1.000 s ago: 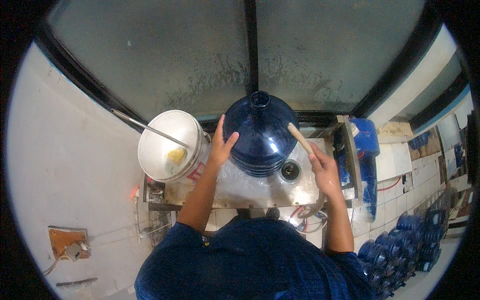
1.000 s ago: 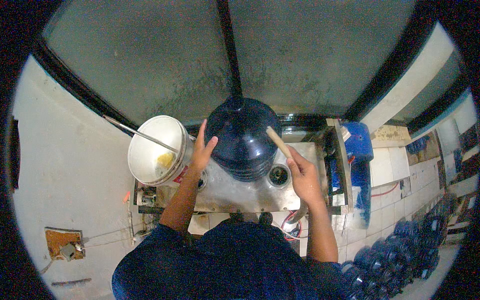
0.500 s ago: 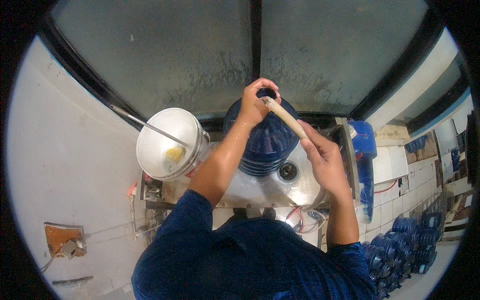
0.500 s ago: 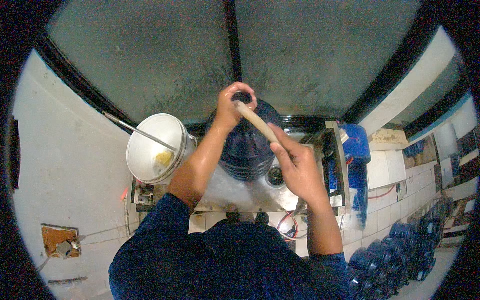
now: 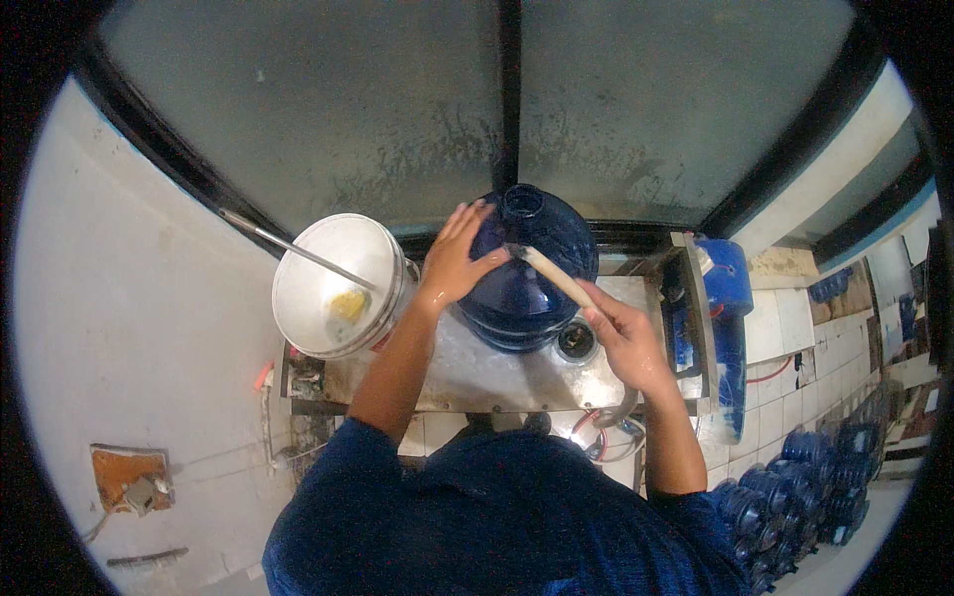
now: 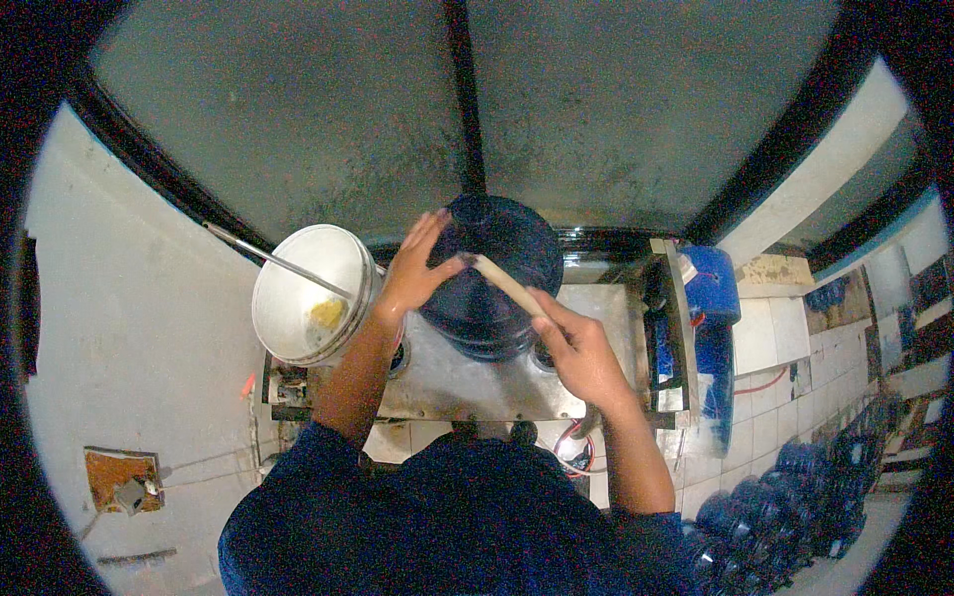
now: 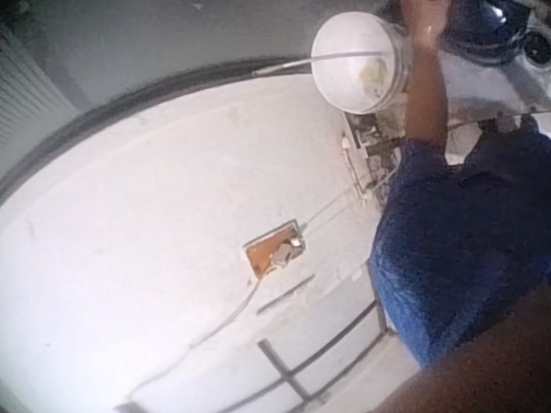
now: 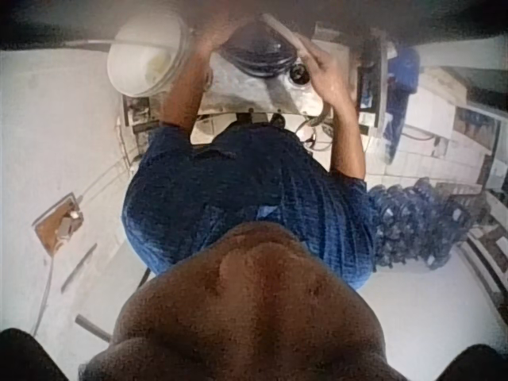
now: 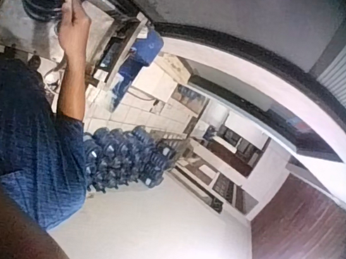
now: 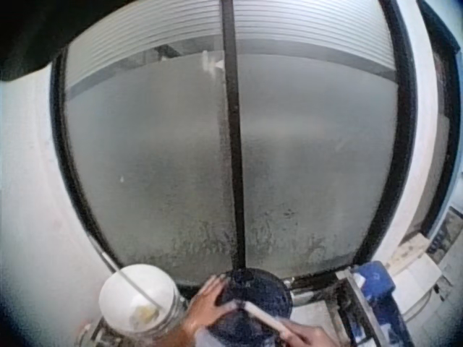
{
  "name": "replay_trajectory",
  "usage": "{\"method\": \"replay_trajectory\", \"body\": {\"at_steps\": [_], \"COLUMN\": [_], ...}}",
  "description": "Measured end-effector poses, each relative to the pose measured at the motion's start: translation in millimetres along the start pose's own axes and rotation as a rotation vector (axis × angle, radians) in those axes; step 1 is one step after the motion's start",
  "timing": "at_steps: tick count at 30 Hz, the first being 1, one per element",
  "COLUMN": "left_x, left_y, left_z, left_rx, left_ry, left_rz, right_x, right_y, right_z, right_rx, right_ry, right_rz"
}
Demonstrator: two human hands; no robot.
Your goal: The person scrubs a large blue water jug with a soapy sponge, rinses it with a hose, and places it on a rack with other jugs. The person repeats this process for a second jug, scrubbing the exterior and interior before stacking it.
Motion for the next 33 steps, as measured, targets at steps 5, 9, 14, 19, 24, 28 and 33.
{"method": "replay_trajectory", "body": {"at_steps": [5, 9, 14, 19, 24, 28, 33], "left_x": [-55.8, -21.7, 34.7, 57.0, 36.8, 2.9, -41.9], "left_y": [-142.1, -54.2, 56.3, 102.7, 97.2, 38.6, 1.7], "left_z": [50.3, 18.2, 16.7, 41.3, 38.5, 27.4, -2.1], "left_rx": [-0.776, -0.588, -0.597, -0.554, -1.095, -1.236, -1.322], "left_ry": [0.022, -0.026, -0.167, 0.100, 0.302, 0.413, 0.159], "left_rz": [-0.403, -0.171, -0.094, -0.136, -0.341, -0.275, -0.301], "right_x": [-21.9, -29.0, -19.0, -9.6, -21.2, -35.4, -50.6], "right_y": [67.1, 88.1, 46.3, -27.4, -3.3, 27.7, 117.6], "right_z": [-39.8, -65.5, -66.0, -61.9, -85.0, -96.9, -120.1], "right_rx": [-0.094, -0.137, -0.082, -0.064, -0.036, -0.051, 0.016], "right_ry": [0.124, 0.202, 0.146, 0.117, 0.162, 0.177, 0.233], "right_rz": [0.163, 0.194, 0.175, -0.005, 0.020, 0.078, 0.225]}}
Point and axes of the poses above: each hand's wrist, its own x-axis towards the middle knuckle, its own z-axis out of the palm, y = z × x, the point moved 8 cm from there along x, towards the middle knuckle, and after that the axes turned 12 degrees about -z, right-handed, at the moved point
